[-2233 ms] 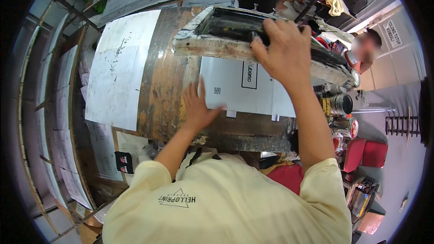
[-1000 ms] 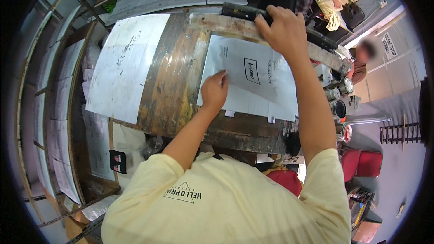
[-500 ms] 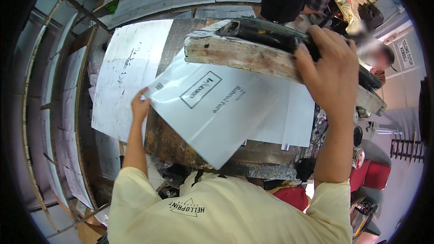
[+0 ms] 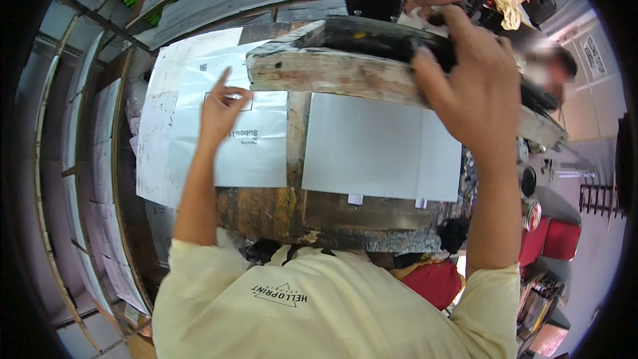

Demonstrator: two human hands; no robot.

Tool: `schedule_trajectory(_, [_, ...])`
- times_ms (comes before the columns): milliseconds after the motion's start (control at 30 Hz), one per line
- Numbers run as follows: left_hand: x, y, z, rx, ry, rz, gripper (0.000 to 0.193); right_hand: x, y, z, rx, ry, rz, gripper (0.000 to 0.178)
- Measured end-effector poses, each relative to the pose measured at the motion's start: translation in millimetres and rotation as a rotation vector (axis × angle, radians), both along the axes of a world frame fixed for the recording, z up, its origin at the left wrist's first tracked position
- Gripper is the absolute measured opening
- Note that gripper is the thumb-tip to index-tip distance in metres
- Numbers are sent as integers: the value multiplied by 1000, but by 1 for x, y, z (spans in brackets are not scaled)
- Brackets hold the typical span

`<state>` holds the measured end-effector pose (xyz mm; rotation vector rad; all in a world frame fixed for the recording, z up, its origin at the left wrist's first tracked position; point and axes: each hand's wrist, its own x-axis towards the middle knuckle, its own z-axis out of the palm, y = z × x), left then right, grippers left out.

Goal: The person performs a repetitive screen printing task by placing a white envelope onto a workstation, lowering a screen frame, and using a squeegee to apply black ink before lifting the frame and moving the printed envelope aside.

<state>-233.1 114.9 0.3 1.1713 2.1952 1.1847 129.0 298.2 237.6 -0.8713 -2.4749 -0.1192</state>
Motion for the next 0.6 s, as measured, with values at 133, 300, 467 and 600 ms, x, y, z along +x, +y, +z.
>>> schedule_trajectory(133, [161,-31,99,475,-794,-138,112,30,-37,-48,87,-70,43,53])
schedule_trajectory(300, [201,-95,13,53,-571,-11,82,74,-87,-133,-304,-434,226,34])
schedule_trajectory(467, [217,-122,-95,-64,125,-84,102,105,-121,-257,-590,-336,178,33])
schedule_trajectory(600, [215,-132,-140,-151,96,-97,116,106,-145,-310,-545,-369,176,42])
